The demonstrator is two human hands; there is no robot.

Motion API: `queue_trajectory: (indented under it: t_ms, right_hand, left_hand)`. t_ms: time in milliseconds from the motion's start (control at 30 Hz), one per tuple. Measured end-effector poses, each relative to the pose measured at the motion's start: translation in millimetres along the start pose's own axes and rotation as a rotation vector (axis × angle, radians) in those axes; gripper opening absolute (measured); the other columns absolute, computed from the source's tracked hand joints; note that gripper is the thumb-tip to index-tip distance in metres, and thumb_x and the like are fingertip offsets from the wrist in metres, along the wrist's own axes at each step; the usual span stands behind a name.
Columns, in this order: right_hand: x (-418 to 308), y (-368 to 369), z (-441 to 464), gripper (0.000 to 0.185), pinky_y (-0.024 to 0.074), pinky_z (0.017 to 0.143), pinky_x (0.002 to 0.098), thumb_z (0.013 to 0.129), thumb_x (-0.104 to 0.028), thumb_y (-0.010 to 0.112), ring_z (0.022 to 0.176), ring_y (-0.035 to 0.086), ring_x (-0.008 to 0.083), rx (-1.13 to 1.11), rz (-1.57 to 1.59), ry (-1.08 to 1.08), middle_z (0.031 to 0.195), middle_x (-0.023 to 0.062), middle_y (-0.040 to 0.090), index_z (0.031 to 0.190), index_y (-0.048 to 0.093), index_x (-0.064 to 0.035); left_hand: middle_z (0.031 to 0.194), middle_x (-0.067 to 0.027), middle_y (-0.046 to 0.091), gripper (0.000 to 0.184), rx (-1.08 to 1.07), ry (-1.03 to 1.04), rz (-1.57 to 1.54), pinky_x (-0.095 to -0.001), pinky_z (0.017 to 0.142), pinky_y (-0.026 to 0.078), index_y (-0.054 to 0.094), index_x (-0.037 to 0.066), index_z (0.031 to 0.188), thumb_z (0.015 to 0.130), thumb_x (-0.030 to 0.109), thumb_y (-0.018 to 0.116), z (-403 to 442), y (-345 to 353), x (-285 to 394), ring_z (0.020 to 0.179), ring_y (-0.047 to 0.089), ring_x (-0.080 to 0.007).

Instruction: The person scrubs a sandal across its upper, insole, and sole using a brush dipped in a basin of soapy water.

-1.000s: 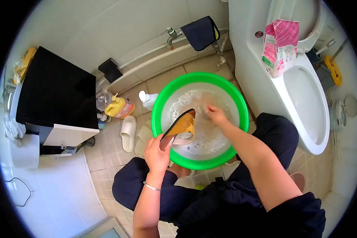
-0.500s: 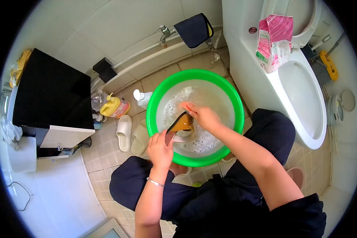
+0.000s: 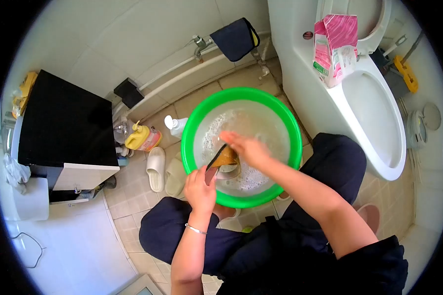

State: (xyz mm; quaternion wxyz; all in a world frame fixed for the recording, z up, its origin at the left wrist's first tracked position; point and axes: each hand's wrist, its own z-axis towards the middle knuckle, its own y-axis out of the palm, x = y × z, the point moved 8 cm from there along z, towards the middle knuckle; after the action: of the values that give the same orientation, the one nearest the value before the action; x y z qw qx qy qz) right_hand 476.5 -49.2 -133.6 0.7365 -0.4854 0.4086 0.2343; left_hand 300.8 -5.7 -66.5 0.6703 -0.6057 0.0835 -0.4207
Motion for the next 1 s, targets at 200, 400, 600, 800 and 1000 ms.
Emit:
queue_trajectory:
  t_ms: [200, 400, 600, 800, 1000]
  right_hand:
    - [-40.3, 21.5, -19.2, 0.036, 0.0468, 0.091, 0.0383, 0.093, -0.021, 0.045, 0.103, 0.060, 0.0299, -0.165, -0.115, 0.040, 0.130, 0.0079, 0.053, 0.128, 0.052, -0.0217]
    - [101.7, 14.1, 1.2, 0.040, 0.0439, 0.094, 0.0357, 0.093, -0.014, 0.041, 0.111, 0.055, 0.0276, -0.135, 0.046, 0.358, 0.136, 0.0052, 0.047, 0.130, 0.050, -0.0232]
    - [170.3, 16.6, -27.9, 0.046, 0.0422, 0.095, 0.0325, 0.089, -0.016, 0.051, 0.114, 0.055, 0.0231, 0.260, 0.105, 0.727, 0.137, 0.0071, 0.047, 0.134, 0.047, -0.0217]
    - [57.5, 30.0, -2.2, 0.042, 0.0440, 0.093, 0.0325, 0.087, -0.023, 0.056, 0.112, 0.056, 0.0255, -0.045, 0.284, 0.406, 0.131, 0.0070, 0.053, 0.129, 0.053, -0.0209]
    - [-35.5, 29.7, -9.6, 0.035, 0.0453, 0.092, 0.0371, 0.092, -0.021, 0.047, 0.109, 0.057, 0.0295, -0.115, -0.106, -0.197, 0.123, 0.0068, 0.058, 0.125, 0.056, -0.0194]
  left_hand:
    - [0.091, -0.0135, 0.061, 0.039, -0.035, -0.015, -0.004, -0.0405, 0.077, 0.047, 0.064, 0.004, 0.101, 0.065, 0.012, 0.076, 0.3, 12.4, -5.3, 0.087, 0.059, -0.0323]
    - [0.090, -0.0137, 0.062, 0.040, -0.077, -0.084, 0.011, -0.0405, 0.078, 0.048, 0.063, 0.002, 0.103, 0.067, 0.013, 0.076, 3.5, 10.1, -17.8, 0.087, 0.059, -0.0331]
    - [0.090, -0.0142, 0.062, 0.039, -0.097, -0.060, 0.020, -0.0409, 0.076, 0.048, 0.064, 0.002, 0.102, 0.066, 0.012, 0.076, 5.7, 6.5, -14.7, 0.086, 0.060, -0.0336]
    - [0.090, -0.0145, 0.063, 0.039, -0.130, -0.073, 0.057, -0.0412, 0.076, 0.048, 0.064, 0.002, 0.102, 0.066, 0.012, 0.076, 11.7, 8.4, -10.0, 0.086, 0.060, -0.0334]
    - [0.091, -0.0149, 0.063, 0.047, -0.096, -0.038, 0.053, -0.0419, 0.076, 0.048, 0.060, 0.003, 0.109, 0.066, 0.012, 0.076, 7.3, 11.3, -14.5, 0.086, 0.060, -0.0339]
